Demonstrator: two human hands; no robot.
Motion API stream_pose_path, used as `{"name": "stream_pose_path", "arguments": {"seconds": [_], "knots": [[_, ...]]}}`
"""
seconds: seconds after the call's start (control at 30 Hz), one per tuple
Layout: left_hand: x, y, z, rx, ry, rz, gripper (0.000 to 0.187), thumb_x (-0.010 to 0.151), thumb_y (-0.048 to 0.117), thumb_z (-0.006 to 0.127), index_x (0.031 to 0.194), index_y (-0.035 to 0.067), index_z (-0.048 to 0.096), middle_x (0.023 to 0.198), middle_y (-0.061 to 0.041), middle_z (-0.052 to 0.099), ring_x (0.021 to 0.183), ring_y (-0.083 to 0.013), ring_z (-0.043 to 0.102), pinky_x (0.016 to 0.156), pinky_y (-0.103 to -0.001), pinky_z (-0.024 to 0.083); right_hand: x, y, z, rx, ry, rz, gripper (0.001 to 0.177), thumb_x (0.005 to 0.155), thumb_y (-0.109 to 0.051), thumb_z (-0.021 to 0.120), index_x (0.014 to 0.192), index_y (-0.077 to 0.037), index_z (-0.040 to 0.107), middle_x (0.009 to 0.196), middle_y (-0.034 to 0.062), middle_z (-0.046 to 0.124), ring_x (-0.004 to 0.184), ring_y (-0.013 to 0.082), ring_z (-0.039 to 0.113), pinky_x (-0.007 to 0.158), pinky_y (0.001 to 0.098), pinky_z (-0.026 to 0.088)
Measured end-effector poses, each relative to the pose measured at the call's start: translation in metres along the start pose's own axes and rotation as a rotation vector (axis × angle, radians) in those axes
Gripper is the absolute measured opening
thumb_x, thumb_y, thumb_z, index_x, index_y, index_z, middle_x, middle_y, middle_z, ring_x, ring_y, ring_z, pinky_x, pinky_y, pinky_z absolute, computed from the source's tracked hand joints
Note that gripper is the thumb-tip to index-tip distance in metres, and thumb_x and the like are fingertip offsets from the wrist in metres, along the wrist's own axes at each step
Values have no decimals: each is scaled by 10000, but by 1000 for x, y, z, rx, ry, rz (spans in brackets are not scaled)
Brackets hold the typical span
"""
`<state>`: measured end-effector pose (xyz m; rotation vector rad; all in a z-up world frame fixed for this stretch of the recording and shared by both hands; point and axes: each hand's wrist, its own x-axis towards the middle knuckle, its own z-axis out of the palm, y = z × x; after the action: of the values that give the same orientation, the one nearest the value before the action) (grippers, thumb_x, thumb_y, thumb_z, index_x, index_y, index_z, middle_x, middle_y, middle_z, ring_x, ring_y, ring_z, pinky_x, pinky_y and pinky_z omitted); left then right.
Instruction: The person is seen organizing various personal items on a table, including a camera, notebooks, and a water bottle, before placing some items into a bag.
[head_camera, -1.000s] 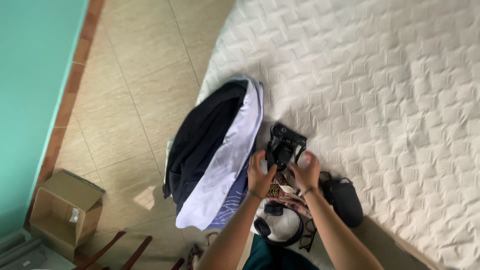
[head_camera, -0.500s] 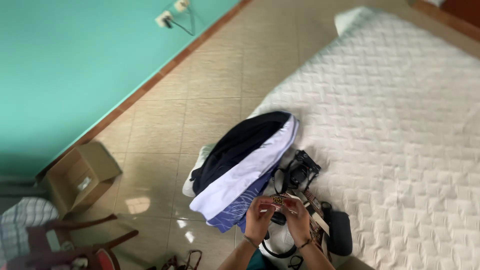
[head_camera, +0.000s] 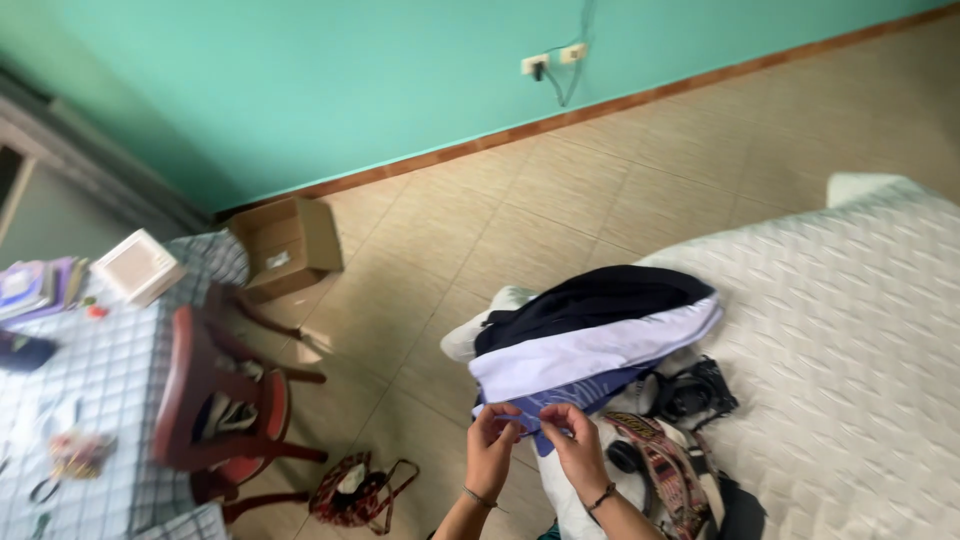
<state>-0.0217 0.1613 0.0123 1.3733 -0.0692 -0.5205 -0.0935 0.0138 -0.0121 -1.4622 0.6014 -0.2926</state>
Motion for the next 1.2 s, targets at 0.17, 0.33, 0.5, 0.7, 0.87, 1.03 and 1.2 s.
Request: {"name": "stream_pose_path", "arguments": {"seconds": [0.17, 0.33, 0.5, 0.7, 0.87, 1.03, 1.2], "knots": [[-38, 13, -93, -25, 115, 17, 145, 906, 12, 614, 1042, -1, 662, 944, -77, 724, 831, -145, 715, 725, -276, 550, -34, -15, 95, 19, -154, 57, 115, 863, -45, 699, 975, -20, 712, 940, 40, 723, 878, 132, 644, 793, 287, 540], [-82, 10, -186, -28, 160, -13, 150, 892, 23, 620, 1032, 0, 671, 984, -67, 722, 835, -153, 712, 718, -286, 555, -80, -17, 185, 18, -240, 78, 92, 863, -59, 686, 950, -38, 709, 946, 17, 726, 918, 112, 662, 820, 277, 556], [-113, 23, -253, -37, 229, -109, 129, 903, 39, 637, 1019, -2, 673, 947, -67, 714, 817, -153, 706, 697, -288, 546, -114, 6, 254, 156, -247, 103, 91, 868, -48, 686, 956, -25, 694, 934, 33, 714, 840, 111, 630, 741, 279, 533], [-124, 53, -308, -91, 255, 12, 124, 908, 21, 636, 1026, 0, 667, 924, -62, 708, 810, -135, 683, 705, -276, 546, -140, -20, 303, 141, -239, 127, 97, 878, -45, 676, 971, -27, 696, 926, 22, 710, 806, 87, 615, 734, 254, 527], [-132, 86, -332, -168, 296, 54, 124, 924, 17, 637, 1042, -1, 670, 912, -65, 695, 792, -126, 647, 708, -271, 535, -144, -27, 328, 155, -272, 80, 96, 884, -40, 686, 976, -16, 700, 893, 24, 695, 777, 88, 597, 722, 246, 513], [-142, 74, -366, -283, 412, 51, 124, 918, 13, 640, 1039, 5, 666, 932, -39, 693, 787, -113, 627, 705, -265, 522, -135, -13, 345, 139, -355, 65, 87, 888, -31, 685, 973, -21, 700, 878, 18, 691, 759, 86, 595, 704, 237, 510], [-168, 54, -398, -259, 559, 127, 108, 965, 35, 647, 1066, 8, 674, 920, -70, 682, 784, -122, 617, 728, -269, 530, -122, 23, 349, 120, -388, 86, 127, 892, -5, 685, 1016, -27, 694, 918, 28, 694, 784, 88, 597, 722, 236, 503]]}}
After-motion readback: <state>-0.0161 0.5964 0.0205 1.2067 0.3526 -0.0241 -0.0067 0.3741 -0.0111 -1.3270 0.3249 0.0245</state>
